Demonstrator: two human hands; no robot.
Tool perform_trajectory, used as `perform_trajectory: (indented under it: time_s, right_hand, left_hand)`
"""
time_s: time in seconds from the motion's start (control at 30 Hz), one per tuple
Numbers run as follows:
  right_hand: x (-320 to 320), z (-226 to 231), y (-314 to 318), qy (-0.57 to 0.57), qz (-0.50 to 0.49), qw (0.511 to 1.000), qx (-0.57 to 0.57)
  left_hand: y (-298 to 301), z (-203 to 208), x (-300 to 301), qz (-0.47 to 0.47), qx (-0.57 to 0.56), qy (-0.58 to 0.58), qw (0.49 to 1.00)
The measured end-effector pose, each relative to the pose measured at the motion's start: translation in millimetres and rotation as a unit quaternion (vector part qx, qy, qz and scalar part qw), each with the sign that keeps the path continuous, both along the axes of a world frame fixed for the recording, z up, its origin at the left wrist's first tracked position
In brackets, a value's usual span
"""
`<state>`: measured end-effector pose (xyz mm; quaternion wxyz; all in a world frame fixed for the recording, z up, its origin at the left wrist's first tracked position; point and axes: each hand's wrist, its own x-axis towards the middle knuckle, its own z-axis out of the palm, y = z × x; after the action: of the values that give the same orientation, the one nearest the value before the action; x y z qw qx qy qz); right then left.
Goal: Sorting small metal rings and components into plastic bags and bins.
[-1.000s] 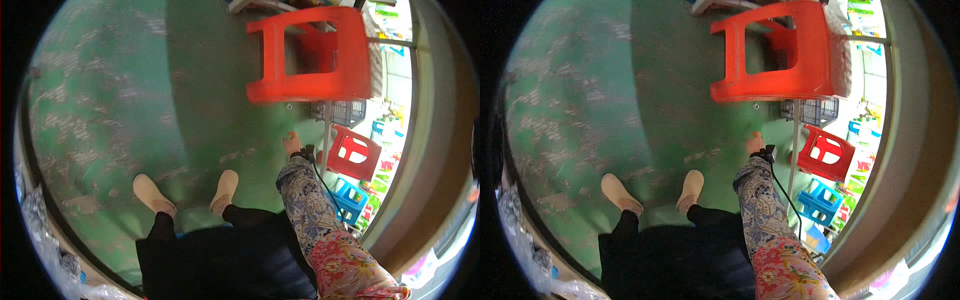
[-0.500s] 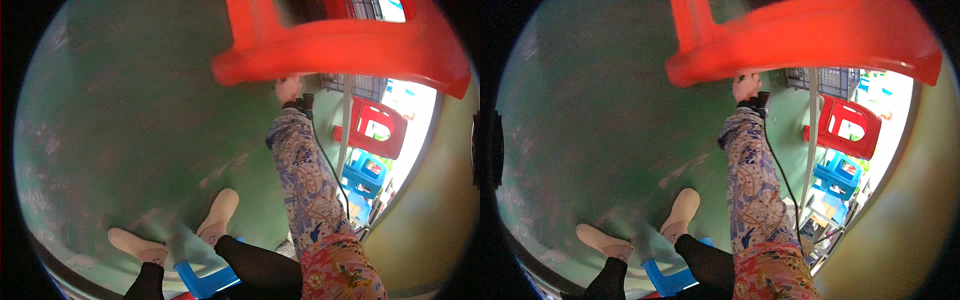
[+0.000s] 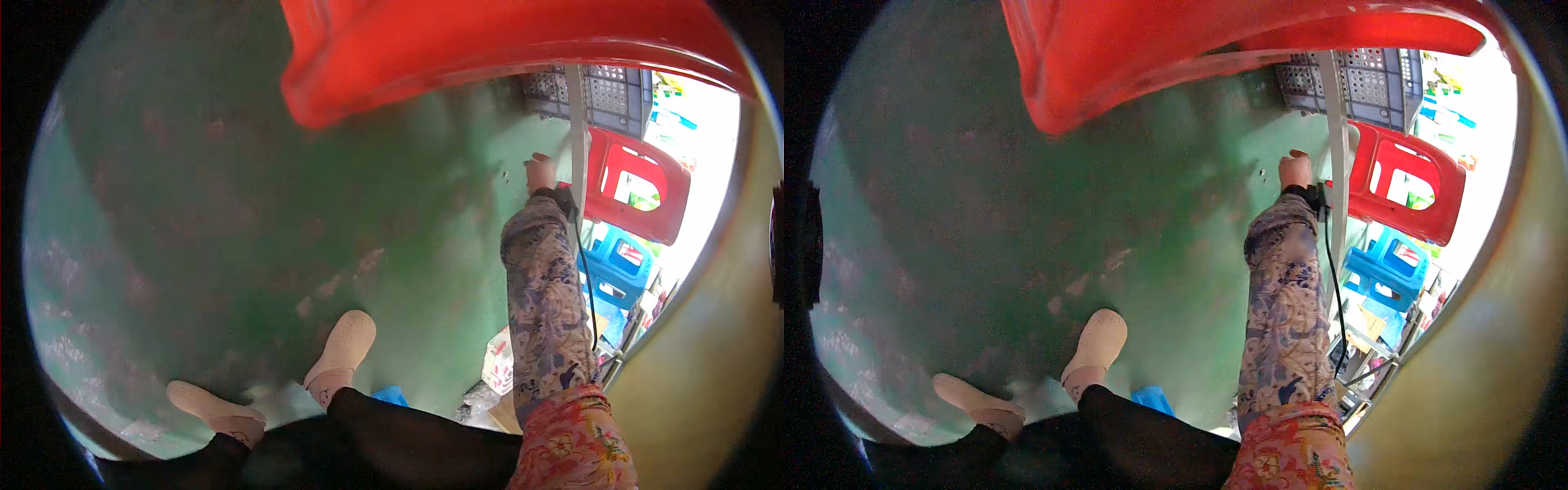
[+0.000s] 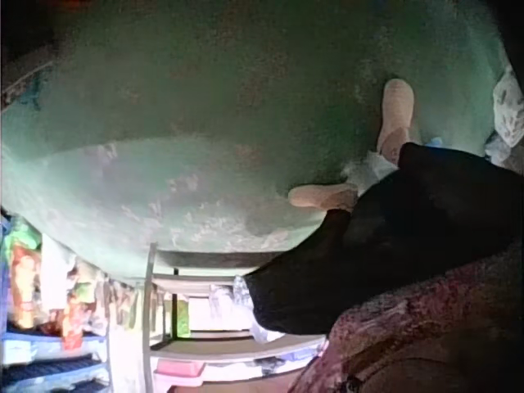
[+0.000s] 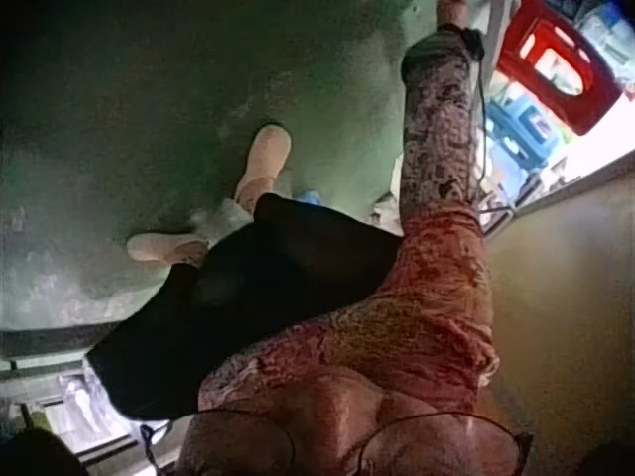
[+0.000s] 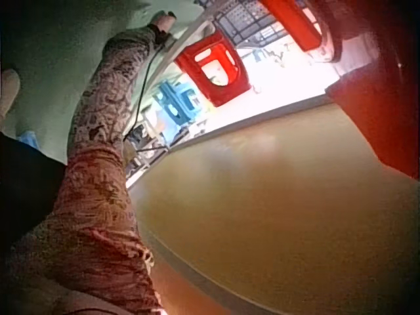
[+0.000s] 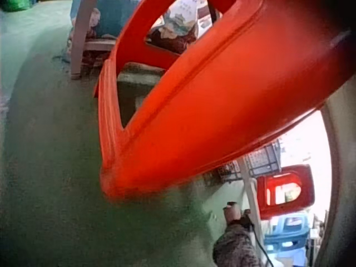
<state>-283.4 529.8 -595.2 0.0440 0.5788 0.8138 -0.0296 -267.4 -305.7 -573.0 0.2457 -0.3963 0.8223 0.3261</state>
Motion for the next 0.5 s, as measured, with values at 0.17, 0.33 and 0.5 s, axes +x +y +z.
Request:
perform_trajectory:
  time_s: [0.17,0.33,0.5]
  right_hand:
    - [-5.1,-5.8,-12.8,-0.101,0.081,0.992,0.011]
    - [-16.9,-26.2,2.4,-0.073,0.131,0.988,-0.034]
    - [-11.9,-47.1,97.2,-0.174,0.220,0.957,0.070]
  left_hand:
    - [-16.2,5.1,-7.9,-0.009,-0.036,0.011,0.999]
    - [-25.5,13.0,-18.1,-0.016,-0.059,0.026,0.998]
    - [-13.7,4.4,-8.7,-0.013,-0.051,0.027,0.998]
